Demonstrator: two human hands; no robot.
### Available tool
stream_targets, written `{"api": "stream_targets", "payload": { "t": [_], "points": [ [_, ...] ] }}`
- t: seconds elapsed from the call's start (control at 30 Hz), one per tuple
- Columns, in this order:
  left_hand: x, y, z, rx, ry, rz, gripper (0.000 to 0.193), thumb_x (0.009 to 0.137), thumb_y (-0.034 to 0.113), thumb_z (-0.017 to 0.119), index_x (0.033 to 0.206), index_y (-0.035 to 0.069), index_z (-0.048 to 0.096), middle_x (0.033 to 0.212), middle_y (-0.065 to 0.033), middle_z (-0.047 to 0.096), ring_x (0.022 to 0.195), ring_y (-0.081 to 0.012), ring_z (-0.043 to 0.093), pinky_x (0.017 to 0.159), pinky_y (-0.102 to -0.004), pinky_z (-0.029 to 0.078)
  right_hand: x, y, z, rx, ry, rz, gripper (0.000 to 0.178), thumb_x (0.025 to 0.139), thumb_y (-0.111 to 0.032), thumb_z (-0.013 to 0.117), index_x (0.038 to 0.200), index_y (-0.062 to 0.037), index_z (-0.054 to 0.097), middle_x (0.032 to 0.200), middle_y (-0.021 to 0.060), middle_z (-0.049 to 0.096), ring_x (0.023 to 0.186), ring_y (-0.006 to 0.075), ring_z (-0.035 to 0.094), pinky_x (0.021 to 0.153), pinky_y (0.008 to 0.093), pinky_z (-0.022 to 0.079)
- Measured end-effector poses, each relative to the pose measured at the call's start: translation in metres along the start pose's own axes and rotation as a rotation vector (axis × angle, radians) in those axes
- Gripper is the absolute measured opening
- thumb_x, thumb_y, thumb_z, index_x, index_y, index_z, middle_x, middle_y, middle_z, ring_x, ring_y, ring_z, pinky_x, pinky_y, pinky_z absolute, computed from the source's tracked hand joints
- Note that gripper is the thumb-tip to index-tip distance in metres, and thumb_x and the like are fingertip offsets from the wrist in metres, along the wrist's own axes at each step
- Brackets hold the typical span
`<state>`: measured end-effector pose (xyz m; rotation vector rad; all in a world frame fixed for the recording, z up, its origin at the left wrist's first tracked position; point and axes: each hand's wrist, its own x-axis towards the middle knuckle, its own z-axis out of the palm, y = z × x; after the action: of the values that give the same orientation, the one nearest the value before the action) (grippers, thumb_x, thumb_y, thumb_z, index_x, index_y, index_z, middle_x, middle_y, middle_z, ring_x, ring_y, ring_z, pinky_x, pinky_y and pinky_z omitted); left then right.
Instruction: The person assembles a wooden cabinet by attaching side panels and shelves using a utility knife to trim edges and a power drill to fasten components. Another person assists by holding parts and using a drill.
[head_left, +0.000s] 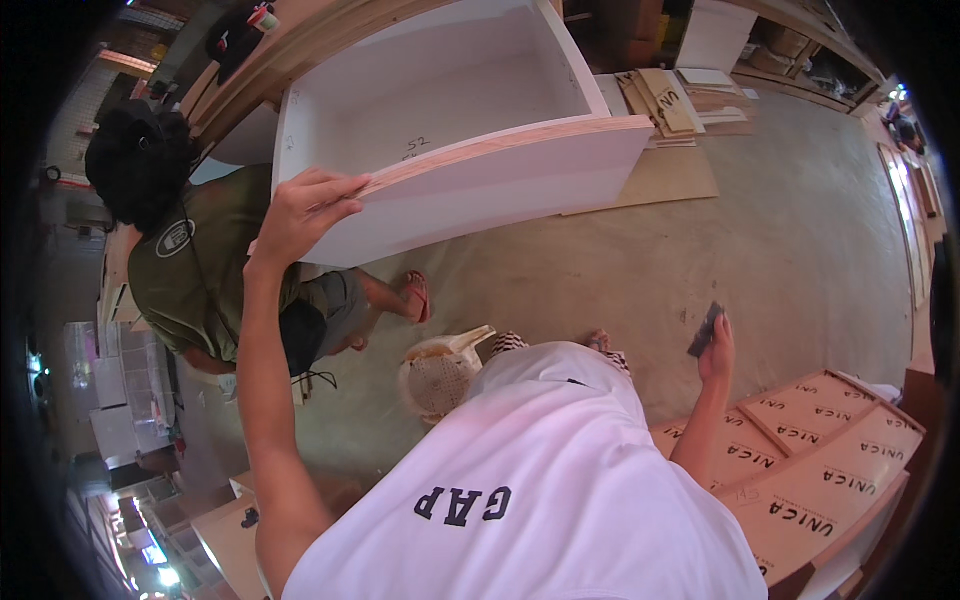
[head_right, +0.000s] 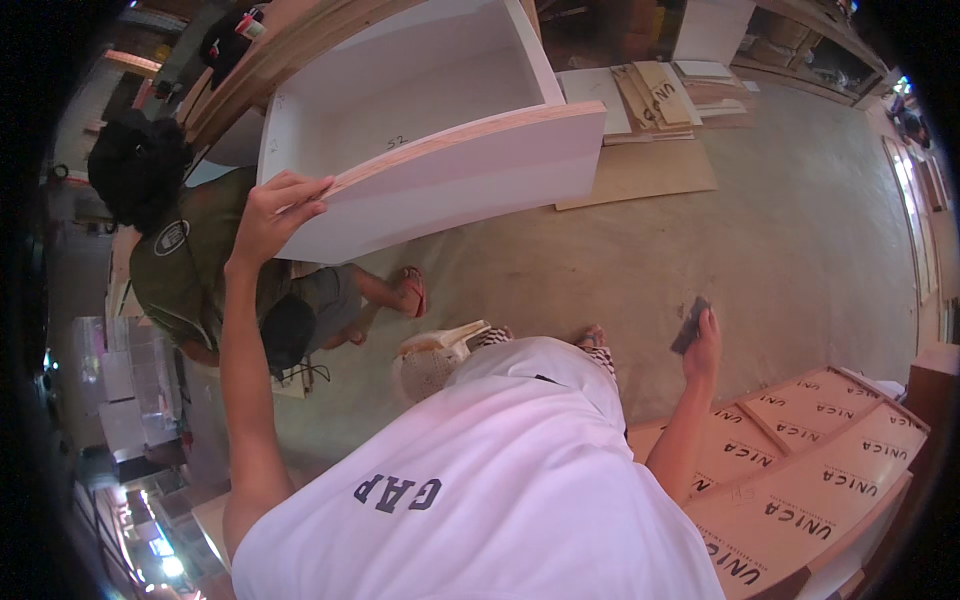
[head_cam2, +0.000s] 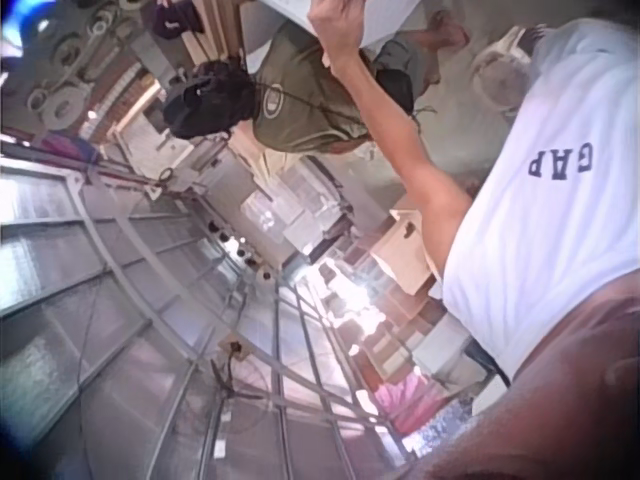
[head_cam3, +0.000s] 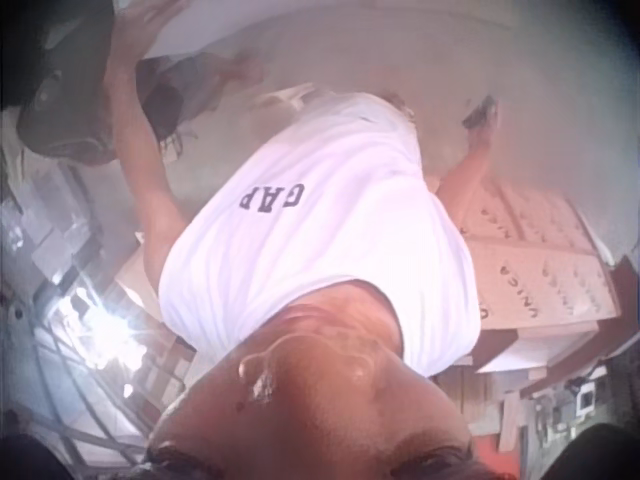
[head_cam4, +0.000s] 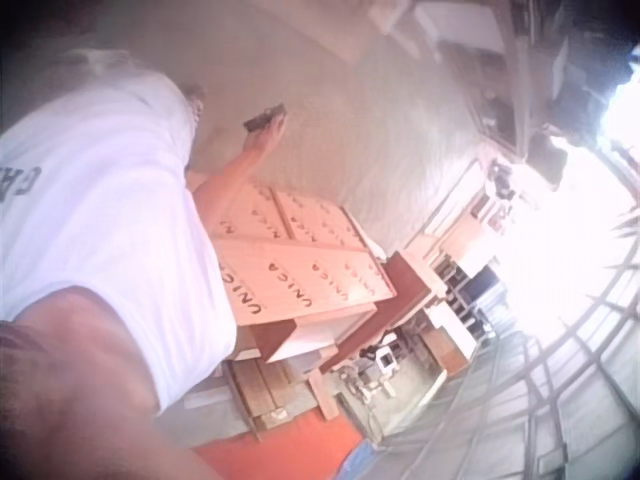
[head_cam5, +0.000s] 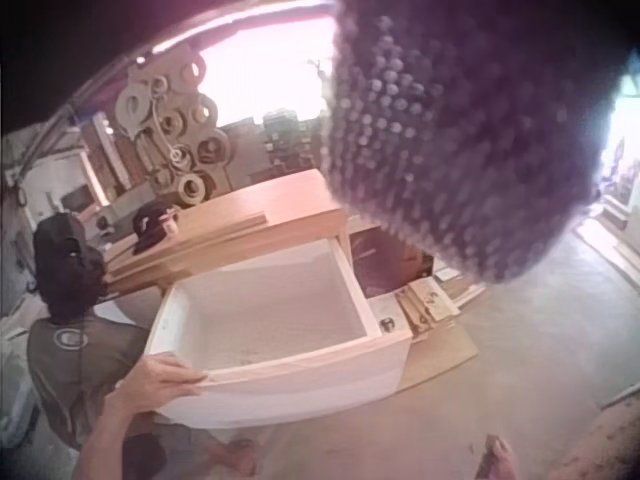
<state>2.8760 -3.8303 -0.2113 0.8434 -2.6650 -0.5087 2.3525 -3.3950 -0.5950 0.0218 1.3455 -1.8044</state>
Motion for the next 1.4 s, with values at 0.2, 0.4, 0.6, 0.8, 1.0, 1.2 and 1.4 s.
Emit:
{"api": "stream_targets", "payload": {
  "t": [0.2,0.4,0.6,0.8,1.0,1.2,1.4],
  "points": [
    [0.055,0.035,0.039,-0.026,-0.009,0.193,0.036,0.092,0.006,0.083,0.128,0.007,0.081,0.102,-0.0104,0.08,0.087,-0.0211,0.068,0.079,-0.0353,0.056,-0.05,0.034,-0.053,0.258,0.046,0.085,0.038,0.117,-0.028,0.056,0.154,-0.0189,0.058,0.105,-0.0013,0.059,0.081,0.0078,0.054,0.067,0.0251,0.047],
    [0.133,0.088,0.081,-0.018,-0.026,0.329,0.029,0.094,0.011,0.082,0.123,0.006,0.083,0.099,-0.0109,0.08,0.083,-0.022,0.07,0.078,-0.036,0.057,-0.057,0.014,0.003,0.168,0.074,0.183,0.046,0.116,-0.04,0.056,0.158,-0.0214,0.056,0.099,-0.0018,0.052,0.074,0.0065,0.047,0.059,0.0203,0.041],
    [0.209,0.153,0.131,0.166,0.076,0.417,0.028,0.096,0.035,0.08,0.103,0.008,0.083,0.091,-0.0087,0.079,0.08,-0.0266,0.073,0.077,-0.0403,0.058,-0.055,-0.015,0.121,0.135,-0.138,0.178,0.053,0.114,-0.044,0.057,0.16,-0.0161,0.053,0.093,-0.0055,0.046,0.07,0.0054,0.041,0.058,0.0208,0.036],
    [0.213,0.174,0.139,0.173,0.071,0.272,0.032,0.095,0.041,0.079,0.094,0.009,0.082,0.086,-0.0084,0.079,0.074,-0.0311,0.073,0.075,-0.0432,0.059,-0.078,-0.047,0.228,-0.219,-0.383,-0.195,0.062,0.113,-0.03,0.063,0.17,-0.014,0.043,0.094,-0.0041,0.044,0.074,0.0069,0.04,0.064,0.0225,0.038],
    [0.146,0.116,0.1,0.138,0.124,0.272,0.022,0.096,0.031,0.08,0.102,0.009,0.085,0.098,-0.0087,0.082,0.085,-0.0292,0.075,0.081,-0.042,0.06,-0.097,-0.117,0.291,-0.767,-0.444,-0.909,0.059,0.112,-0.026,0.065,0.167,-0.011,0.048,0.093,0.0019,0.049,0.086,0.0139,0.046,0.077,0.028,0.044],
    [0.039,0.024,0.044,0.153,0.181,0.33,0.022,0.098,0.02,0.078,0.115,0.008,0.084,0.105,-0.0106,0.082,0.097,-0.03,0.075,0.088,-0.0408,0.06,-0.108,-0.153,0.382,-1.044,-0.572,-1.246,0.052,0.105,-0.021,0.073,0.156,-0.0162,0.063,0.097,0.0049,0.06,0.097,0.0196,0.056,0.092,0.0354,0.042],
    [-0.048,-0.028,0.003,0.211,0.314,0.135,0.027,0.099,0.028,0.078,0.113,0.005,0.083,0.1,-0.0112,0.079,0.091,-0.0316,0.072,0.084,-0.042,0.059,-0.048,-0.207,0.416,-1.5,-0.693,-1.515,0.046,0.1,-0.018,0.075,0.145,-0.0253,0.073,0.095,-0.0013,0.057,0.097,0.0191,0.057,0.096,0.0393,0.038]
  ]
}}
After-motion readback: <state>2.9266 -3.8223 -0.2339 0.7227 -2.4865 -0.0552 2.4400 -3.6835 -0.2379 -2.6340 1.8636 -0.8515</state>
